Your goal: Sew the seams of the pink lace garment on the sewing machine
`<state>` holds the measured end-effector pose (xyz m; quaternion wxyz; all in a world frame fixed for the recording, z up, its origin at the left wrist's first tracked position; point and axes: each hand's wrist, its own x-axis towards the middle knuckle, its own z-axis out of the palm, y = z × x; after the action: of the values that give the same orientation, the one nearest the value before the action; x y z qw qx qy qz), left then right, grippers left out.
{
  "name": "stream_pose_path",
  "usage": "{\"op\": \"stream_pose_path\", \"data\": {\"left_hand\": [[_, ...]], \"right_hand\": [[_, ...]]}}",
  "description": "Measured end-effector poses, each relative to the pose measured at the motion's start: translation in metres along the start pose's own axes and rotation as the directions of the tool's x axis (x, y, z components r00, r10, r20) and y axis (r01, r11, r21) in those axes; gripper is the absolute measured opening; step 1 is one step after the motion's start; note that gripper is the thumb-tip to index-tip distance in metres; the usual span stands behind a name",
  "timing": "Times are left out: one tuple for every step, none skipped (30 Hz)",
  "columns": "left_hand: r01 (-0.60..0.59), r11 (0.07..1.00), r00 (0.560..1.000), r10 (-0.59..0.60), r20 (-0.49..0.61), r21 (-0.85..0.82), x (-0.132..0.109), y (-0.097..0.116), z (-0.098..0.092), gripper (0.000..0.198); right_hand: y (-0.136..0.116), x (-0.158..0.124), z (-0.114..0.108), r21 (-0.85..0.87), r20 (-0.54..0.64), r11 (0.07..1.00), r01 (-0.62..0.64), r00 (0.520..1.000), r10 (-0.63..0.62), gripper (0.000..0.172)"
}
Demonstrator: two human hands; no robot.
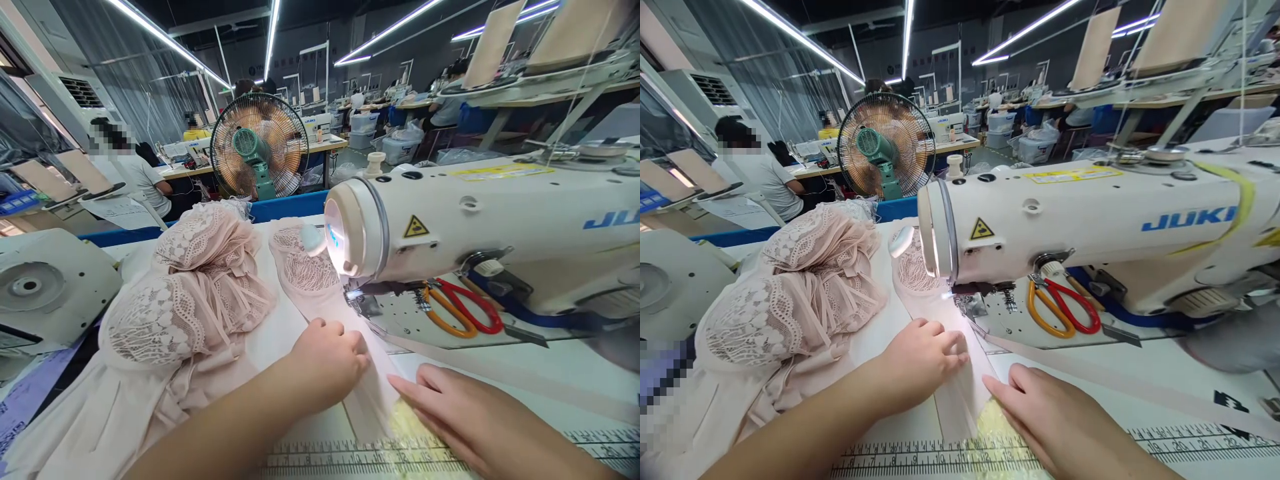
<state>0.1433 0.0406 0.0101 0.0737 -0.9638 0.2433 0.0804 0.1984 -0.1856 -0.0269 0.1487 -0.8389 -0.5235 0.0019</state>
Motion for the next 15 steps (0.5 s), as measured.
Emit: {"op": "stream_pose_path", "data": {"left_hand": [[-0.026,1.000,0.999,0.026,-0.020,-0.009,0.000,-0.001,0.001,0.027],[-0.055,0.998,0.998,0.055,-0.041,-0.015,0.000,-0.001,0.003,0.024],[-0.081,0.997,0.995,0.080,-0.059,-0.019,0.001,-0.002,0.003,0.021],[-0.103,0.994,0.992,0.101,-0.076,-0.026,0.001,-0.002,0.003,0.020],[-0.119,0.992,0.989,0.115,-0.089,-0.037,0.002,-0.002,0.003,0.020],[-0.129,0.990,0.988,0.124,-0.095,-0.053,0.002,-0.002,0.001,0.022],[-0.135,0.988,0.988,0.128,-0.089,-0.072,0.003,-0.001,-0.002,0.025],[-0.135,0.987,0.989,0.129,-0.071,-0.090,0.003,-0.001,-0.004,0.031],[-0.134,0.985,0.990,0.130,-0.047,-0.104,0.003,-0.001,-0.007,0.036],[-0.136,0.984,0.991,0.134,-0.026,-0.111,0.004,-0.001,-0.010,0.040],[-0.134,0.985,0.991,0.134,-0.012,-0.112,0.004,-0.001,-0.011,0.041],[-0.132,0.985,0.991,0.132,-0.008,-0.110,0.004,-0.001,-0.012,0.041],[-0.131,0.986,0.991,0.130,-0.014,-0.103,0.005,-0.002,-0.011,0.039],[-0.131,0.987,0.991,0.129,-0.028,-0.092,0.005,-0.003,-0.009,0.038],[-0.130,0.989,0.991,0.127,-0.049,-0.076,0.005,-0.004,-0.006,0.036]], "right_hand": [[0.000,0.002,0.000,-0.010,0.025,1.000,0.015,1.000,-0.015,0.023],[0.000,0.004,0.001,-0.019,0.047,0.999,0.026,0.999,-0.025,0.025],[0.001,0.006,0.001,-0.025,0.062,0.999,0.031,0.998,-0.029,0.026],[0.001,0.007,0.002,-0.026,0.067,0.999,0.030,0.997,-0.028,0.028],[0.001,0.009,0.003,-0.025,0.067,0.999,0.027,0.997,-0.026,0.029],[0.002,0.010,0.003,-0.025,0.064,0.999,0.025,0.998,-0.023,0.031],[0.003,0.011,0.004,-0.027,0.063,0.999,0.024,0.998,-0.022,0.033],[0.003,0.013,0.005,-0.033,0.064,0.999,0.025,0.998,-0.023,0.035],[0.004,0.014,0.006,-0.044,0.070,0.999,0.025,0.997,-0.022,0.036],[0.005,0.015,0.007,-0.061,0.080,0.998,0.024,0.997,-0.019,0.037],[0.006,0.017,0.008,-0.084,0.089,0.996,0.022,0.996,-0.014,0.038],[0.007,0.018,0.009,-0.107,0.096,0.994,0.020,0.995,-0.009,0.039],[0.008,0.020,0.011,-0.130,0.101,0.991,0.018,0.995,-0.005,0.039],[0.008,0.022,0.012,-0.149,0.103,0.989,0.018,0.995,-0.002,0.040],[0.009,0.024,0.013,-0.162,0.100,0.987,0.018,0.995,-0.002,0.041]]}}
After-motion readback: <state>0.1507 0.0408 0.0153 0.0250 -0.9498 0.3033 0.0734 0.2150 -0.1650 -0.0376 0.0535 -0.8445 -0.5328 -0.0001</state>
